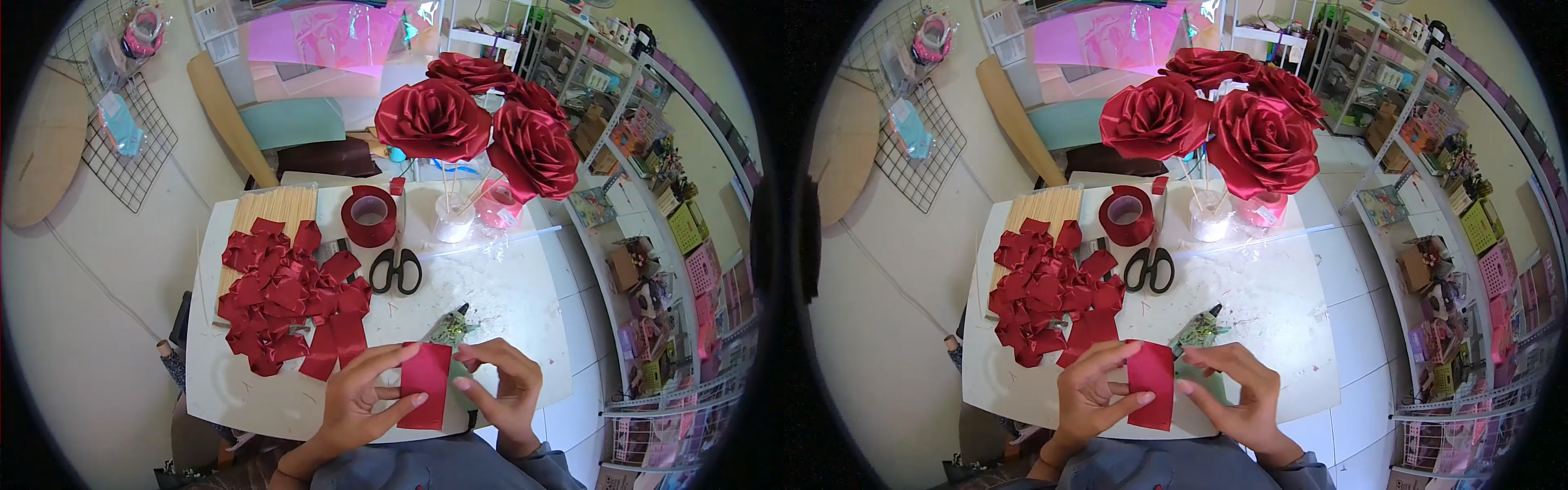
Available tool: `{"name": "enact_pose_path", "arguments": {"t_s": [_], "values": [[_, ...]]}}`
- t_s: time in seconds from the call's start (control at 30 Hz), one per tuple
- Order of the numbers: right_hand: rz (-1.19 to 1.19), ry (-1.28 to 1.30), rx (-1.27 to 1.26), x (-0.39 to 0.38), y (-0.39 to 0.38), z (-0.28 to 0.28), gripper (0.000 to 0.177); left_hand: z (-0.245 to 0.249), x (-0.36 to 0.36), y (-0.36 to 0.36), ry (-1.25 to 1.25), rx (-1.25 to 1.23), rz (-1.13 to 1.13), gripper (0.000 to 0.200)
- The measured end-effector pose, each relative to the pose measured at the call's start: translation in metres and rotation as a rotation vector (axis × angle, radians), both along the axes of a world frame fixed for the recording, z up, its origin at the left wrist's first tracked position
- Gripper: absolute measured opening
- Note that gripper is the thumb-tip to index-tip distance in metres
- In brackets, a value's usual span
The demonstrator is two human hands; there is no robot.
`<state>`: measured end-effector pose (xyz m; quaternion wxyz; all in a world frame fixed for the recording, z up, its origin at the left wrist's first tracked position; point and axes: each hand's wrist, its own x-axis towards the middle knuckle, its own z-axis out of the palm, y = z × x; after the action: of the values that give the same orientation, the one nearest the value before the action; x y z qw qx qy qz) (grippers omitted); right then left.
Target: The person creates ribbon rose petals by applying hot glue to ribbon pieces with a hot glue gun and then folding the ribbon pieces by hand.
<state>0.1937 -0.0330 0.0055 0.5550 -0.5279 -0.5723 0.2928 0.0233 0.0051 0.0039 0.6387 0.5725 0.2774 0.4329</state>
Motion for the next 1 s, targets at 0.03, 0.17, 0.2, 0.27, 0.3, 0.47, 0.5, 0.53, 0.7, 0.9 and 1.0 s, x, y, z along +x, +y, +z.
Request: {"name": "enact_pose_path", "arguments": {"t_s": [0.03,0.17,0.2,0.27,0.3,0.47,0.5,0.53,0.7,0.9,1.0], "values": [[0.017,0.045,0.024,-0.003,0.001,0.0,0.031,-0.001,0.001,0.0,-0.007,-0.008,-0.021,0.048],[0.019,0.009,0.131,-0.008,0.003,-0.006,0.028,-0.001,0.0,-0.002,0.0,-0.029,-0.045,0.048],[0.013,-0.063,0.208,-0.008,0.003,-0.008,0.028,-0.002,-0.001,-0.002,0.004,-0.033,-0.042,0.049],[0.024,-0.204,0.284,-0.006,0.004,-0.004,0.03,-0.002,-0.002,-0.003,0.006,-0.037,-0.042,0.05],[0.034,-0.345,0.36,-0.005,0.004,-0.001,0.032,-0.001,-0.002,-0.003,0.008,-0.017,-0.036,0.051],[0.059,-0.564,0.43,-0.004,0.002,0.006,0.036,0.004,-0.004,-0.006,0.018,0.003,-0.05,0.051],[0.064,-0.613,0.452,-0.004,0.002,0.006,0.037,0.003,-0.004,-0.006,0.013,0.005,-0.046,0.051],[0.063,-0.614,0.452,-0.004,0.002,0.006,0.037,0.003,-0.004,-0.007,0.008,0.006,-0.042,0.05],[0.07,-0.747,0.537,-0.004,0.001,0.009,0.032,0.006,-0.005,-0.008,0.005,0.012,-0.037,0.048],[0.094,-0.805,0.569,-0.005,0.002,0.012,0.033,0.011,-0.004,-0.008,-0.041,-0.004,0.006,0.037],[0.101,-0.814,0.583,-0.005,0.003,0.011,0.034,0.012,-0.003,-0.008,-0.037,-0.025,0.05,0.031]]}}
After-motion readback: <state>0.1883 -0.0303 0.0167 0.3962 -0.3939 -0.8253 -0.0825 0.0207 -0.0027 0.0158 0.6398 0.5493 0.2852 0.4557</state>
